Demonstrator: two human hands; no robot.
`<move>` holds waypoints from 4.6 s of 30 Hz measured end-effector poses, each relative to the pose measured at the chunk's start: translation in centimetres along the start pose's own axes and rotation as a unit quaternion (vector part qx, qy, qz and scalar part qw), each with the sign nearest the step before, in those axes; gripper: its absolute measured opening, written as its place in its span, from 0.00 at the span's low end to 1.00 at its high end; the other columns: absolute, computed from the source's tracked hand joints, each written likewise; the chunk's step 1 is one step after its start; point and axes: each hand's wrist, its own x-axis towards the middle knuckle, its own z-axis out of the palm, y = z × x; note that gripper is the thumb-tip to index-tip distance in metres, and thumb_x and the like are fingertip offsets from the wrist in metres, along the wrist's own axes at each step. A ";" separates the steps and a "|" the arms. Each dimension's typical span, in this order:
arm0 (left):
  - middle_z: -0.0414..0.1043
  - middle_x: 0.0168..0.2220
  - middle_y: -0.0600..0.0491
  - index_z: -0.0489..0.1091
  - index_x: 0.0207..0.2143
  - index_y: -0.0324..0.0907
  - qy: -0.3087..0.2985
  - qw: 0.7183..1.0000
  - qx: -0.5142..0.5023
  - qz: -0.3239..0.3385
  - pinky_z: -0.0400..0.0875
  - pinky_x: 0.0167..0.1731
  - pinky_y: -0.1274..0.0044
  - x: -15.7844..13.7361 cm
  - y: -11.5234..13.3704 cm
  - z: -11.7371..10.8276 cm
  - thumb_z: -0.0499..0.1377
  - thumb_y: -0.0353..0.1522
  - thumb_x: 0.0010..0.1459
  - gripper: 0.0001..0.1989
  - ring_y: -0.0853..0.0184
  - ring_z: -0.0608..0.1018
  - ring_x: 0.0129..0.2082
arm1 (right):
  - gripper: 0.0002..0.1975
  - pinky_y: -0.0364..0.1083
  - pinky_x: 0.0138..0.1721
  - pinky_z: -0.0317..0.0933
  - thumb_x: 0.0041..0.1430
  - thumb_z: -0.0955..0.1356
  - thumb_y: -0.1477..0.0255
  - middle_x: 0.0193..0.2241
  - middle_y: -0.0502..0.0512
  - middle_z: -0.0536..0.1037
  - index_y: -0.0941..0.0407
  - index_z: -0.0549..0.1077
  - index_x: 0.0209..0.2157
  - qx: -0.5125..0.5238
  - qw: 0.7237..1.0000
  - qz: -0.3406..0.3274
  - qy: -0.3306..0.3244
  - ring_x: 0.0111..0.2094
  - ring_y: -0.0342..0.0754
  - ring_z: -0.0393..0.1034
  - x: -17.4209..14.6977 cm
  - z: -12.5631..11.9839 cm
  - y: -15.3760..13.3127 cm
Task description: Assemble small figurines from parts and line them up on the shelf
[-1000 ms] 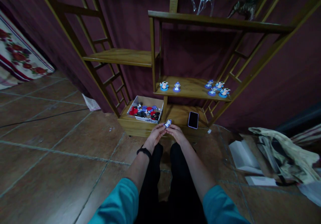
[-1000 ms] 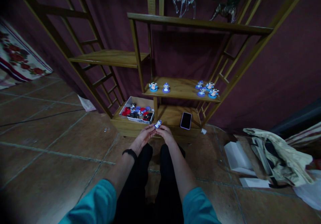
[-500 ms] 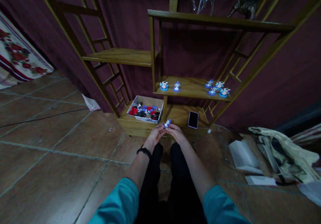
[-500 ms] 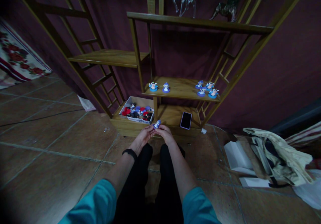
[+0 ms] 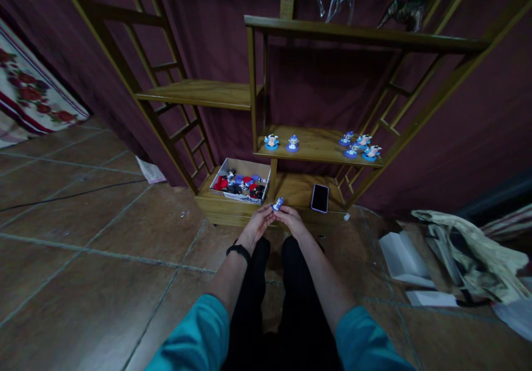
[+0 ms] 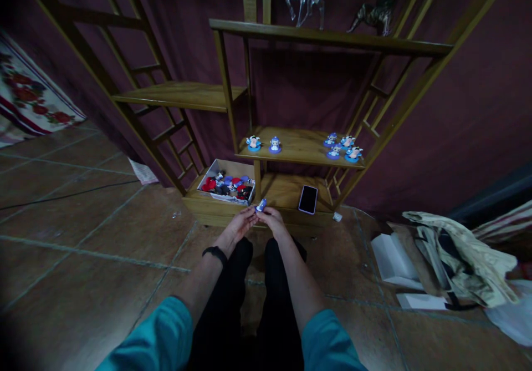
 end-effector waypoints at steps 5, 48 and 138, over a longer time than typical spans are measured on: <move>0.73 0.28 0.51 0.70 0.34 0.36 -0.006 1.000 0.009 0.005 0.68 0.33 0.80 0.1 -0.1 -0.1 0.59 0.24 0.50 0.07 0.74 0.74 0.27 | 0.16 0.48 0.41 0.62 0.39 0.72 0.66 0.30 0.52 0.77 0.56 0.75 0.33 -0.013 1.000 -0.002 -0.002 0.35 0.47 0.71 0.0 0.0 -0.1; 0.73 0.29 0.47 0.69 0.32 0.35 -0.013 0.998 -0.047 -0.030 0.70 0.36 0.76 0.4 0.1 -0.6 0.55 0.30 0.55 0.06 0.70 0.75 0.29 | 0.20 0.44 0.33 0.60 0.38 0.72 0.61 0.32 0.52 0.76 0.55 0.74 0.36 -0.111 0.993 -0.010 0.038 0.33 0.47 0.69 -0.6 0.3 -0.9; 0.75 0.37 0.47 0.72 0.39 0.36 -0.026 0.997 -0.030 0.059 0.68 0.43 0.76 -0.4 -0.1 -0.4 0.62 0.22 0.45 0.16 0.70 0.76 0.36 | 0.19 0.50 0.46 0.61 0.41 0.72 0.70 0.40 0.57 0.76 0.58 0.74 0.39 0.094 0.994 -0.020 -0.051 0.41 0.49 0.70 -1.1 0.2 -1.2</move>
